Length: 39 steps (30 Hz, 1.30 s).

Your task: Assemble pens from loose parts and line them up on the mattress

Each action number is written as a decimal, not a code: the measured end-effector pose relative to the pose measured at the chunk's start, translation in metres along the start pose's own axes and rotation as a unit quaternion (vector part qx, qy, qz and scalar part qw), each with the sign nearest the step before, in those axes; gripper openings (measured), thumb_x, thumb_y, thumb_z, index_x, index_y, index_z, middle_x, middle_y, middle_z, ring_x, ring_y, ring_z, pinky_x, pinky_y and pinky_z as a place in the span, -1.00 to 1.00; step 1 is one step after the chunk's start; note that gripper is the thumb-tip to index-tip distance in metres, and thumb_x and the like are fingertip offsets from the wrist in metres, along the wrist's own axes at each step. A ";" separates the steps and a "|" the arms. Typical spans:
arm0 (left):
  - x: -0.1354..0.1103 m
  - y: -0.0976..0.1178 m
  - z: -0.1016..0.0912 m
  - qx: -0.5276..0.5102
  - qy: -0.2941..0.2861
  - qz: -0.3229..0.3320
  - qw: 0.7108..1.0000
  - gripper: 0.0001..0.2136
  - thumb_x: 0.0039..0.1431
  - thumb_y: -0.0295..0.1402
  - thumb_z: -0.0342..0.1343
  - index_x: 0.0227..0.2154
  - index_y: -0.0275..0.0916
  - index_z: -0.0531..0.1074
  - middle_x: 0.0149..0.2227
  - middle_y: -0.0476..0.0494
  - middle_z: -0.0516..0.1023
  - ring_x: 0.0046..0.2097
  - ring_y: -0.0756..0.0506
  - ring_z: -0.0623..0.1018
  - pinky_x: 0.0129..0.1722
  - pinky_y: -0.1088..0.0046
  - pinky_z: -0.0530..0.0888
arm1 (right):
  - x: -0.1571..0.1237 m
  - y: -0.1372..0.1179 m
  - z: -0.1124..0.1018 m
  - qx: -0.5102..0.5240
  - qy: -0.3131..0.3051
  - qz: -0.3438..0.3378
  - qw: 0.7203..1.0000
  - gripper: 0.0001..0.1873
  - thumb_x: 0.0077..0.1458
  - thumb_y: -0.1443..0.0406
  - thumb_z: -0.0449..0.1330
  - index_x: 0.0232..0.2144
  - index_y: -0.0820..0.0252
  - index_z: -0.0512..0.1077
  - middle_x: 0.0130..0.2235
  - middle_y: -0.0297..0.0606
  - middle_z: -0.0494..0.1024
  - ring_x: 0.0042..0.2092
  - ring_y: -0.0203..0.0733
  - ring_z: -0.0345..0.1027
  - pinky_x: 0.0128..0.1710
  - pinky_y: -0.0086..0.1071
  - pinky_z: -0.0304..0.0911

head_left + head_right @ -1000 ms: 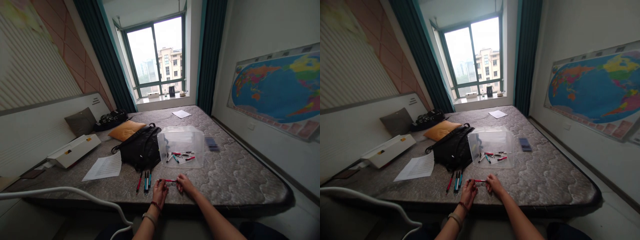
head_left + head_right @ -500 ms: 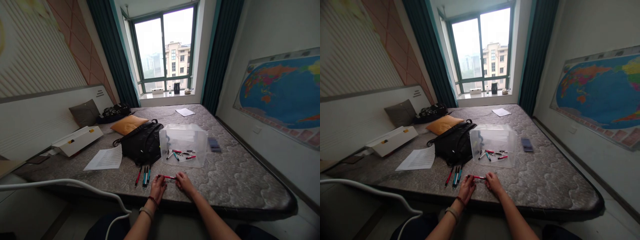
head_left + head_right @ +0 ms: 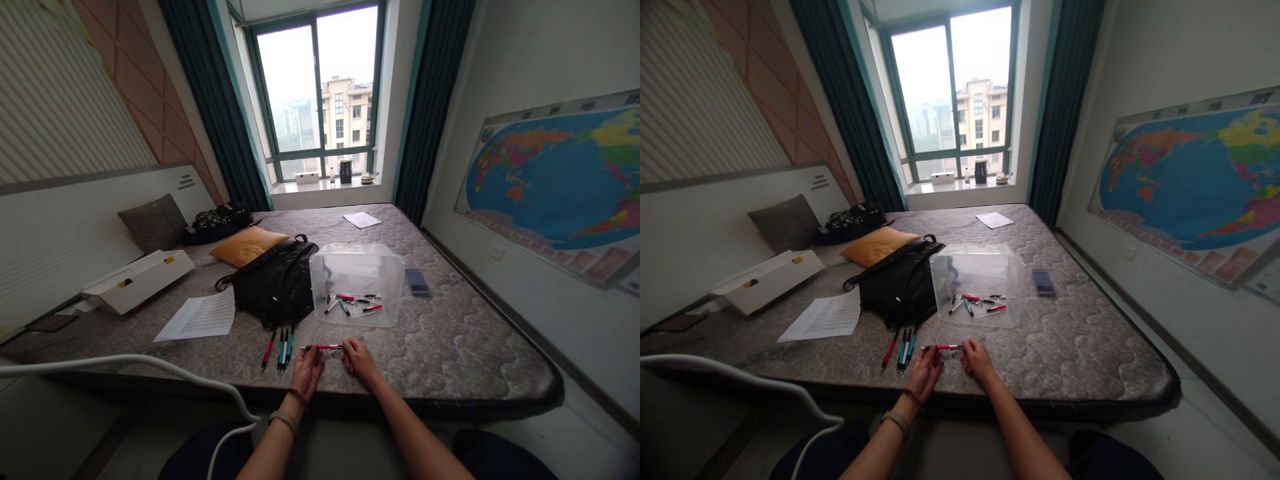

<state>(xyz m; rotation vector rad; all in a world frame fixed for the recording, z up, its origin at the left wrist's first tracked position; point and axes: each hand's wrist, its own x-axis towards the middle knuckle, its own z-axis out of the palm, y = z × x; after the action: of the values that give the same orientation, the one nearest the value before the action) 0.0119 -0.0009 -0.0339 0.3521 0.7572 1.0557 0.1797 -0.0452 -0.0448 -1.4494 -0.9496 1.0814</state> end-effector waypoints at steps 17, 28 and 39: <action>0.000 -0.001 0.000 -0.003 -0.006 0.005 1.000 -0.71 -0.06 -0.49 0.37 -0.36 -0.23 0.34 -0.37 0.00 0.53 -0.38 0.00 0.59 -0.44 0.55 0.50 | 0.000 0.004 0.005 -0.034 0.008 -0.001 0.999 -0.42 0.14 -0.20 -0.16 -0.54 0.11 0.24 -0.72 -0.44 0.29 -0.74 -0.33 0.11 -0.73 -0.46 -0.03; 0.005 0.000 -0.006 0.015 -0.013 -0.012 1.000 -0.78 0.03 -0.53 0.29 -0.33 -0.22 0.36 -0.34 0.01 0.54 -0.36 0.02 0.59 -0.39 0.55 0.52 | -0.004 -0.004 0.003 -0.042 -0.002 0.011 0.999 -0.35 0.23 -0.14 -0.23 -0.64 0.14 0.26 -0.74 -0.39 0.26 -0.73 -0.35 0.11 -0.70 -0.47 0.00; 0.007 0.000 -0.009 0.016 -0.015 -0.007 1.000 -0.81 0.05 -0.54 0.27 -0.32 -0.23 0.37 -0.33 0.00 0.54 -0.36 0.03 0.59 -0.39 0.53 0.53 | -0.005 -0.004 0.004 -0.053 0.008 -0.015 0.998 -0.53 0.27 0.04 -0.10 -0.58 0.16 0.25 -0.71 -0.46 0.28 -0.72 -0.39 0.11 -0.68 -0.51 0.02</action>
<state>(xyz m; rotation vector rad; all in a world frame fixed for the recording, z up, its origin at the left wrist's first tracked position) 0.0078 0.0044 -0.0432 0.3884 0.7491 1.0239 0.1748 -0.0481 -0.0408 -1.5226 -1.0281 1.0096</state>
